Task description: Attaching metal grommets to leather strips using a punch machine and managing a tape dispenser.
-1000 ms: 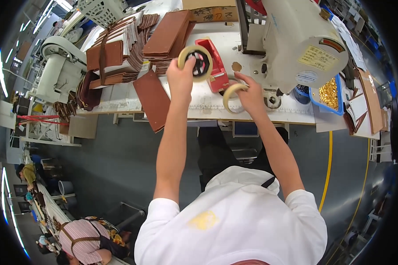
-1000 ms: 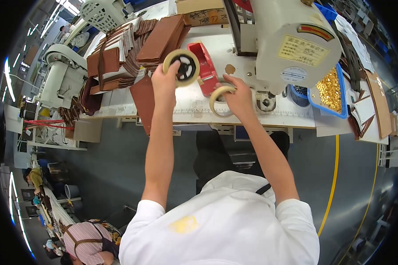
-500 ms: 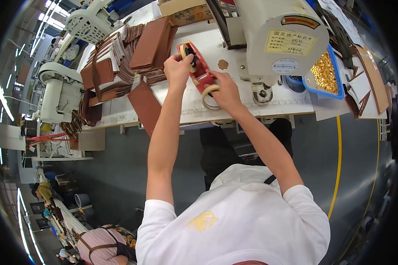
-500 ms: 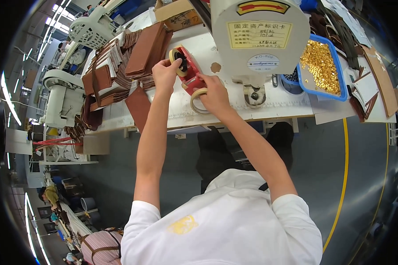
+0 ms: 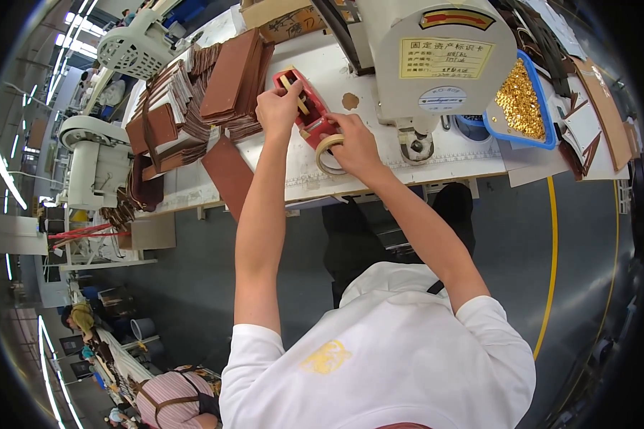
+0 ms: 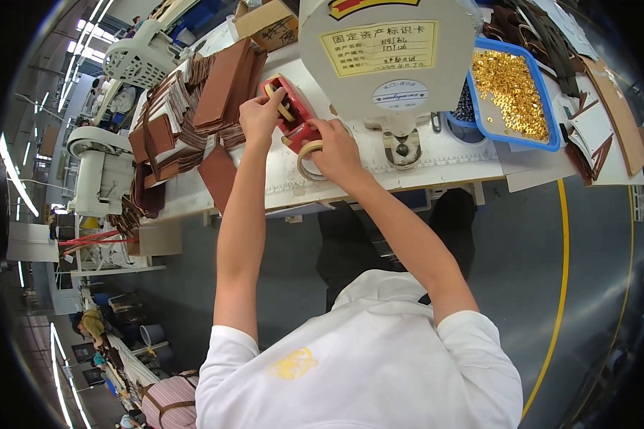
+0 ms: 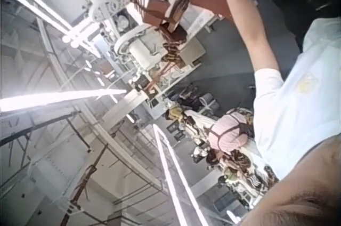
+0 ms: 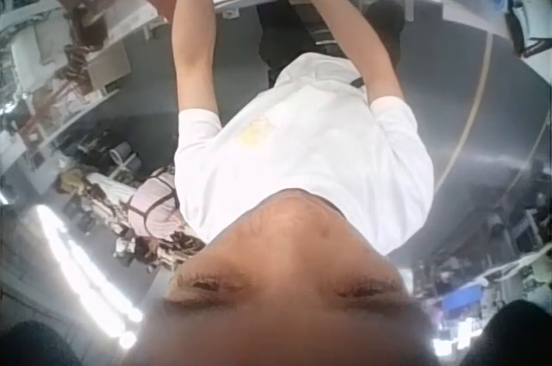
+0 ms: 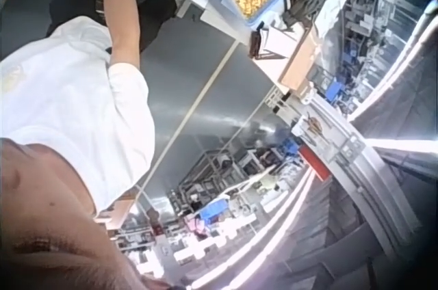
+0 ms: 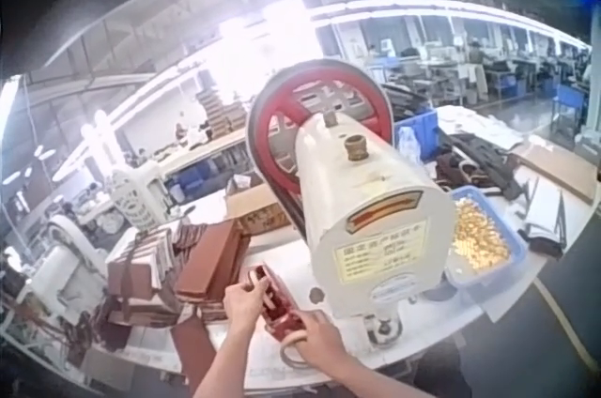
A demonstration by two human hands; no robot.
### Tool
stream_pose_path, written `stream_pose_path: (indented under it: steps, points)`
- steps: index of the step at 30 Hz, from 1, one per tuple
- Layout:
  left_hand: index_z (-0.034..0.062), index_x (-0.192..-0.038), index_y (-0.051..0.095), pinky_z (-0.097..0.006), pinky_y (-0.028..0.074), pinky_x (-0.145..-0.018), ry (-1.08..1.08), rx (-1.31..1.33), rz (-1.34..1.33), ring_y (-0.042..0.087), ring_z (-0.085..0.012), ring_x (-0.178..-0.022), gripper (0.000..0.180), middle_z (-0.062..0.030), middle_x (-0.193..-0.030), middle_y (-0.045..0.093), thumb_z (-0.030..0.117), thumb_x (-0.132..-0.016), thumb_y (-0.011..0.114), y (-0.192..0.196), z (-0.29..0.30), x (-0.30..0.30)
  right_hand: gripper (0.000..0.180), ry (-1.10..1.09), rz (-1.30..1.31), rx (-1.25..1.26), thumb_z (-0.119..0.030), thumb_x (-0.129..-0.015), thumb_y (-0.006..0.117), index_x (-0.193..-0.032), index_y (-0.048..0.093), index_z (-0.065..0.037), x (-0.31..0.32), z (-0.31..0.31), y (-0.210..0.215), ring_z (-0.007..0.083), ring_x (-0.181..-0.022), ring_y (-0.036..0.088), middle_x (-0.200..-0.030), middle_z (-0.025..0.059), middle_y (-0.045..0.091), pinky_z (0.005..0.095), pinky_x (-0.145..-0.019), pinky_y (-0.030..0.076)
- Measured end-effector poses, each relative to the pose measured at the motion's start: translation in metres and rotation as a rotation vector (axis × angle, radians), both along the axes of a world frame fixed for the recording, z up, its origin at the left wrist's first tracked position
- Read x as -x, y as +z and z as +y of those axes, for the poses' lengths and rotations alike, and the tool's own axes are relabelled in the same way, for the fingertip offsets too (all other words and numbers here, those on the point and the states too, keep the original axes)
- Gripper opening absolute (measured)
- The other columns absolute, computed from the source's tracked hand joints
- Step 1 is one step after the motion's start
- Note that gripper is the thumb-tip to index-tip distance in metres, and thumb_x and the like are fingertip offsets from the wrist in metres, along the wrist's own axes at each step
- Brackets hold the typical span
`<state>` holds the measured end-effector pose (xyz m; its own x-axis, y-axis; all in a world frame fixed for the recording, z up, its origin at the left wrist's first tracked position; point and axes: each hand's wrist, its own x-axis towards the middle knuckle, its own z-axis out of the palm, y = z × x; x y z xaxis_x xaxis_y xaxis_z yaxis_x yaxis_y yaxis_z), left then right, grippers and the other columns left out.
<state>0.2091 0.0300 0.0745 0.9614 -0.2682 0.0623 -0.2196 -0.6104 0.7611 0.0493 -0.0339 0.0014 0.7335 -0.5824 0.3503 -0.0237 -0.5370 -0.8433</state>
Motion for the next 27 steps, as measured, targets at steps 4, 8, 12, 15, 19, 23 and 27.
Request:
stream_pose_path:
  steps: [4,8,12,15,19,23,27]
  points:
    - [-0.0007,-0.086,0.078,-0.035,0.055,-0.065,-0.077,0.006,0.088,0.069,-0.0220,-0.058,0.051,-0.0099,-0.068,0.071,0.050,-0.081,0.076,-0.001,0.014,-0.010,0.042,0.019,0.020,-0.020,-0.016,-0.087,0.074,-0.128,0.064,-0.010,0.000,0.000,0.003,0.0325,-0.098,0.066,-0.111,0.0163,0.063,0.0408,-0.087,0.053]
    - [0.0005,-0.088,0.079,-0.036,0.055,-0.068,-0.135,-0.138,0.104,0.071,-0.0226,-0.064,0.049,-0.0107,-0.070,0.072,0.049,-0.081,0.075,0.013,0.014,0.001,0.042,0.016,0.020,-0.051,-0.015,-0.087,0.073,-0.128,0.064,-0.010,0.001,-0.005,0.000,0.0325,-0.099,0.066,-0.113,0.0168,0.062,0.0404,-0.088,0.052]
    - [0.0028,-0.092,0.079,-0.038,0.054,-0.075,-0.178,-0.185,0.025,0.073,-0.0254,-0.077,0.046,-0.0118,-0.078,0.075,0.047,-0.079,0.077,0.011,0.020,0.001,0.043,0.045,0.008,-0.052,-0.015,-0.087,0.073,-0.129,0.063,-0.010,0.001,-0.003,0.003,0.0323,-0.101,0.066,-0.114,0.0172,0.062,0.0401,-0.089,0.052]
    - [0.0052,-0.094,0.080,-0.039,0.054,-0.077,-0.200,-0.234,0.034,0.074,-0.0286,-0.083,0.046,-0.0115,-0.084,0.076,0.048,-0.078,0.077,0.017,0.023,0.006,0.044,0.043,0.044,-0.060,-0.014,-0.088,0.072,-0.130,0.063,-0.011,0.004,-0.001,0.003,0.0321,-0.102,0.066,-0.115,0.0177,0.062,0.0397,-0.089,0.052]
    - [0.0027,-0.103,0.078,-0.037,0.054,-0.080,-0.170,-0.307,-0.117,0.073,-0.0264,-0.087,0.055,-0.0103,-0.090,0.077,0.053,-0.081,0.074,0.021,0.023,0.014,0.045,0.058,0.032,-0.069,-0.013,-0.087,0.073,-0.132,0.062,-0.011,0.005,-0.002,0.006,0.0320,-0.104,0.065,-0.116,0.0178,0.062,0.0393,-0.090,0.052]
    - [0.0033,-0.106,0.077,-0.039,0.054,-0.082,-0.059,-0.143,-0.170,0.073,-0.0267,-0.090,0.054,-0.0103,-0.094,0.077,0.053,-0.087,0.069,0.012,0.023,0.008,0.046,0.070,0.038,-0.090,-0.013,-0.087,0.073,-0.132,0.061,-0.011,0.007,-0.001,0.008,0.0322,-0.107,0.064,-0.118,0.0172,0.062,0.0393,-0.091,0.052]
    - [0.0018,-0.105,0.076,-0.037,0.054,-0.080,0.044,0.039,-0.118,0.072,-0.0229,-0.084,0.047,-0.0089,-0.093,0.077,0.045,-0.091,0.068,0.000,0.026,-0.014,0.047,0.088,0.037,-0.132,-0.012,-0.087,0.072,-0.133,0.061,-0.011,0.007,0.001,0.014,0.0324,-0.109,0.063,-0.118,0.0167,0.062,0.0394,-0.092,0.051]
